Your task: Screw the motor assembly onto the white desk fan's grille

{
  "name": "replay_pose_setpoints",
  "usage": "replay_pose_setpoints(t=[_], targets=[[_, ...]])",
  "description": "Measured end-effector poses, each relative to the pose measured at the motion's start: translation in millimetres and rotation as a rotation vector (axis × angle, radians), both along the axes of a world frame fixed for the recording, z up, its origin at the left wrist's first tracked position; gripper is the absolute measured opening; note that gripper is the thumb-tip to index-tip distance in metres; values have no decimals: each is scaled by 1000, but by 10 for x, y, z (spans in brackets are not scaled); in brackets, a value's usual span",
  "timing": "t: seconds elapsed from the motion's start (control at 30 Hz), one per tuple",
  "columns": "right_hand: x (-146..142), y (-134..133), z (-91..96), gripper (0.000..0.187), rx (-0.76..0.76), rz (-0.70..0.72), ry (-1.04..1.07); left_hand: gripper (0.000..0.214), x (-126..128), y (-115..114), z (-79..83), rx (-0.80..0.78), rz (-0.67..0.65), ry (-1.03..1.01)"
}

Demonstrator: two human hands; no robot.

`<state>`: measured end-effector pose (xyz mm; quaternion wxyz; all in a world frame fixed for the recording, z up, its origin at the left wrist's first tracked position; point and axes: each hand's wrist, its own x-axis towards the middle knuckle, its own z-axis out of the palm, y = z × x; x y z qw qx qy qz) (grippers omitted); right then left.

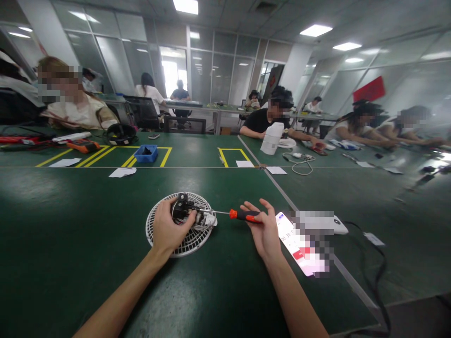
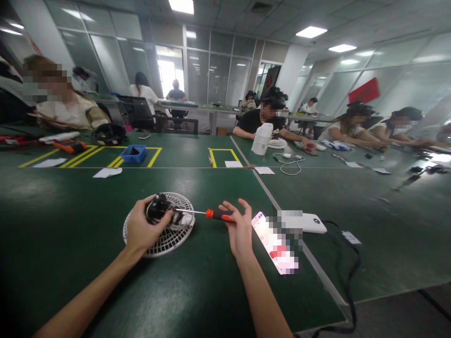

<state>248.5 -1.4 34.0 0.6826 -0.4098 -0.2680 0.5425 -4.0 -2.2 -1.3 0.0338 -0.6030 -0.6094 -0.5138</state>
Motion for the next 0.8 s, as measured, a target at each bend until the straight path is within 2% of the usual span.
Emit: replay_pose_setpoints(t=[0.27, 0.47, 0.53, 0.67, 0.8], targets=[[-5, 96, -117, 62, -149, -162, -133, 54, 86, -12, -5, -4, -3, -29], [37, 87, -142, 40, -8, -149, 12, 55, 152, -39, -14, -23, -31, -58], [36, 85, -130, 42, -34, -161, -3, 56, 165, -43, -20, -32, -30, -70], [19, 90, -126, 60, -72, -221, -84, 56, 190, -49, -27, -40, -23, -82], [17, 93, -151, 52, -78, -253, -182, 55, 207, -54, -26, -36, -13, -79]])
